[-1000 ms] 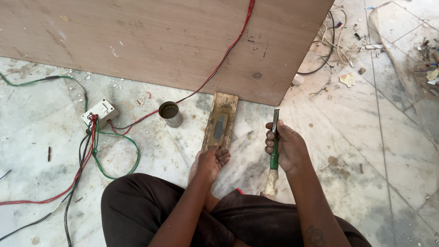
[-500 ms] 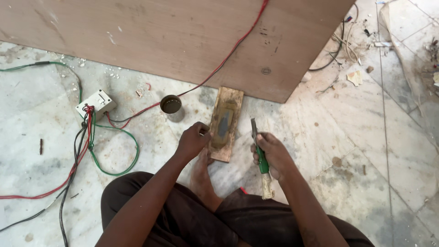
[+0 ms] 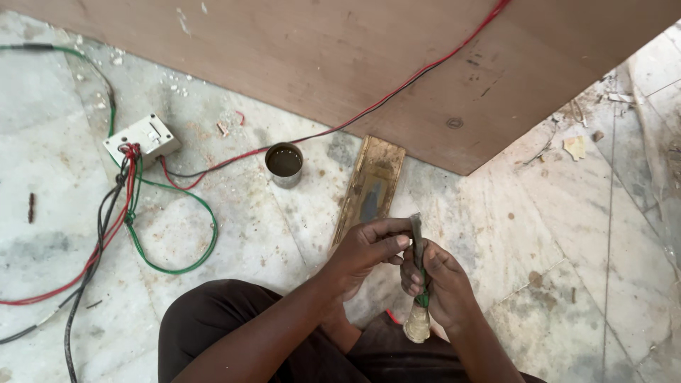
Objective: The person sits on the floor and sharpens a metal chisel on a rectangular sharpening stone. They repeatedly rub the chisel blade against the stone, occasionally dipping the tool into a nearby metal cup containing liquid to lubricate the surface.
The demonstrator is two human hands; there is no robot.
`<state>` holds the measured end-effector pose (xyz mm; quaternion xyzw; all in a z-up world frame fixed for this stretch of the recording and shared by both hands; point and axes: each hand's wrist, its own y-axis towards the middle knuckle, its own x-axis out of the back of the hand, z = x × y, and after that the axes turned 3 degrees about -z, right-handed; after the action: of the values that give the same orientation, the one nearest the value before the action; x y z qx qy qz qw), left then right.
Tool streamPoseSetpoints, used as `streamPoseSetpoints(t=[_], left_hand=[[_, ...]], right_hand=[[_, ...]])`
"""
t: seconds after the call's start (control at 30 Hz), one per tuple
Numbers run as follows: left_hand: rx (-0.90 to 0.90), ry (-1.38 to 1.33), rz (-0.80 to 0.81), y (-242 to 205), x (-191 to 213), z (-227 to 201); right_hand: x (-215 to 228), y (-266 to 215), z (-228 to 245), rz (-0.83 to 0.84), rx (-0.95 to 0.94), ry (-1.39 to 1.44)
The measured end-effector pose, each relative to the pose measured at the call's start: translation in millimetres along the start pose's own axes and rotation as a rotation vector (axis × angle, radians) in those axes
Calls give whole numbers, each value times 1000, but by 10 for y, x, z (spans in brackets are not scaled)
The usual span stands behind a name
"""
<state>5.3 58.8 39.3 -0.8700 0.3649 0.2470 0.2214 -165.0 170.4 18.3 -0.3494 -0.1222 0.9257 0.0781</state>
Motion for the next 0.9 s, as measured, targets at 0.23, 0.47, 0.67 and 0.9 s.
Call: streamPoseSetpoints(t=[0.23,0.47,0.67,0.9], left_hand=[[-38,-71,-76,-44,-17,-14],[-42,-173,-125,-85,-61,-32],[-87,-180,-158,-72,-61,-7],[-98,-225,-153,-127,-111,-94]], right_hand=[[-157,29,-3,-7,18,-40],[-248,20,-91,-34,31,-46],[-257,27,-122,-24,61,-44],[-321,26,-142,-75,92,-84]])
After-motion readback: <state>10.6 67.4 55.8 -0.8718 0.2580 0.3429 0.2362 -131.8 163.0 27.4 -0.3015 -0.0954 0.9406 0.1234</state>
